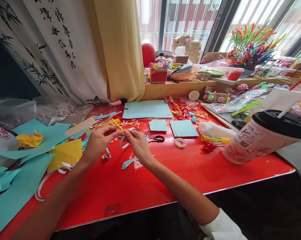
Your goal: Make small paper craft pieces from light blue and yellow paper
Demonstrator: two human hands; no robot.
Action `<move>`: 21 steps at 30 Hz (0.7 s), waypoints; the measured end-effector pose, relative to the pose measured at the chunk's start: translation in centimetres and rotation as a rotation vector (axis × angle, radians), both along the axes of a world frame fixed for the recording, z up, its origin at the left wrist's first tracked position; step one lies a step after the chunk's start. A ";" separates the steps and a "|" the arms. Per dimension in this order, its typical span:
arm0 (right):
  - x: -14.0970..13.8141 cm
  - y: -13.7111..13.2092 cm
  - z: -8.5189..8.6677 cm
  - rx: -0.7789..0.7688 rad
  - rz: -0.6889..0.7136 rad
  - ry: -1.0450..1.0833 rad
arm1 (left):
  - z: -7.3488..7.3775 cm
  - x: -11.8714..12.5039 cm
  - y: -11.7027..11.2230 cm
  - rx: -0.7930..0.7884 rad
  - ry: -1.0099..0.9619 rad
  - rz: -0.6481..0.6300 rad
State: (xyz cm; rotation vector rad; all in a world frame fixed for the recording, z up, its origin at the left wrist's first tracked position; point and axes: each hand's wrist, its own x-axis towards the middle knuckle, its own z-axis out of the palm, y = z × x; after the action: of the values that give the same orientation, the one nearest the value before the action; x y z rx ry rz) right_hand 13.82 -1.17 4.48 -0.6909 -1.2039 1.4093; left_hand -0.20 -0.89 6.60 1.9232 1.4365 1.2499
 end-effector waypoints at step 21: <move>0.6 1.0 -0.7 0.146 -0.058 -0.346 | 0.0 0.0 0.2 -0.224 -0.237 -0.079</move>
State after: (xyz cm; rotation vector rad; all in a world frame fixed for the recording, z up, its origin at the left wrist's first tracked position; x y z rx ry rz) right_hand 14.46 -0.14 3.78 -0.8835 -1.5262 1.1695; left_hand -0.19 -0.74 6.62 1.6094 1.3052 1.1813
